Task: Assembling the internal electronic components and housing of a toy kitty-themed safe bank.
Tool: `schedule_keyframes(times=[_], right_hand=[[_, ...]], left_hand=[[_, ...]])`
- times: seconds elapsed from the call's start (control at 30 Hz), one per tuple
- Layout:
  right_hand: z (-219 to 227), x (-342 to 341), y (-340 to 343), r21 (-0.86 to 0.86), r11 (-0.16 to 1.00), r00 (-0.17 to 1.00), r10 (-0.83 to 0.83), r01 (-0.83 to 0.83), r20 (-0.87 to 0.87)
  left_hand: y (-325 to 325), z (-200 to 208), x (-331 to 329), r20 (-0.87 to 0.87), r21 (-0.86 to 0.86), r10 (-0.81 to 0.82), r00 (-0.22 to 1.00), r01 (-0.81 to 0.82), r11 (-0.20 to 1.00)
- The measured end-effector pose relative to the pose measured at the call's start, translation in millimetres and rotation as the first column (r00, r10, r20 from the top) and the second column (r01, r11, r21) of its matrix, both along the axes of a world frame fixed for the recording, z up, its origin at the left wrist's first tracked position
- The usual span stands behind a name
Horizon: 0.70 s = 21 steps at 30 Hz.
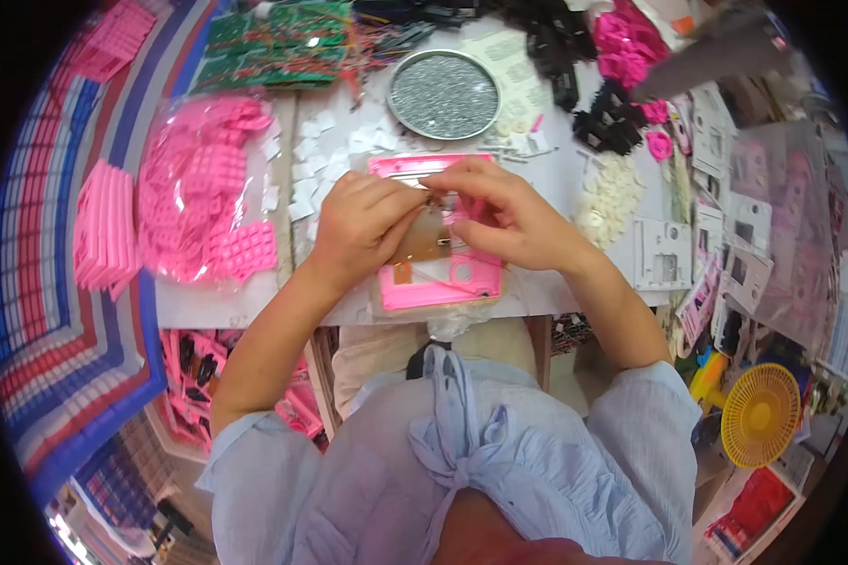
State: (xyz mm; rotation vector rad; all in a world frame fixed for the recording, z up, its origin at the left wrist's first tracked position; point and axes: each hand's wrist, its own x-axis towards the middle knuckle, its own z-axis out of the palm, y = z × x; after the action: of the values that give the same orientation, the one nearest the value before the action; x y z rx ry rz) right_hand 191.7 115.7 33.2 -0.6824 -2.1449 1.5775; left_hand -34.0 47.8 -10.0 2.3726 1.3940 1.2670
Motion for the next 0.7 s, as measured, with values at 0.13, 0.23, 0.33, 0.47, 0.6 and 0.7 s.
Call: schedule_keyframes(times=[0.13,0.23,0.33,0.47,0.6,0.7], right_hand=[[-30.5,33.2,63.5,0.828,0.471,0.854,-0.519,0.304,-0.019],[-39.0,57.7,113.7,0.952,0.238,0.511,-0.852,0.191,0.111],[-51.4,73.7,148.3,0.917,0.363,0.500,-0.832,0.164,0.240],[-49.8,94.5,155.3,0.783,0.431,0.605,-0.792,0.448,0.090],[-20.2,105.1,93.5,0.260,0.684,0.708,-0.707,0.681,0.006],[11.4,84.8,42.6,-0.189,0.844,0.864,-0.499,0.502,0.068]], left_hand=[[-6.1,6.4,-3.1,0.023,-0.121,0.073,0.997,-0.070,0.990],[-8.1,5.1,-2.5,0.051,-0.139,0.090,0.995,-0.082,0.987],[-5.5,5.2,-0.5,0.050,-0.122,0.103,0.993,-0.096,0.988],[-9.1,4.8,-4.2,0.056,-0.123,0.153,0.987,-0.146,0.982],[-15.0,2.9,-8.2,0.145,-0.225,0.197,0.970,-0.161,0.961],[-11.9,0.0,-6.8,0.306,-0.350,0.225,0.925,-0.110,0.930]])
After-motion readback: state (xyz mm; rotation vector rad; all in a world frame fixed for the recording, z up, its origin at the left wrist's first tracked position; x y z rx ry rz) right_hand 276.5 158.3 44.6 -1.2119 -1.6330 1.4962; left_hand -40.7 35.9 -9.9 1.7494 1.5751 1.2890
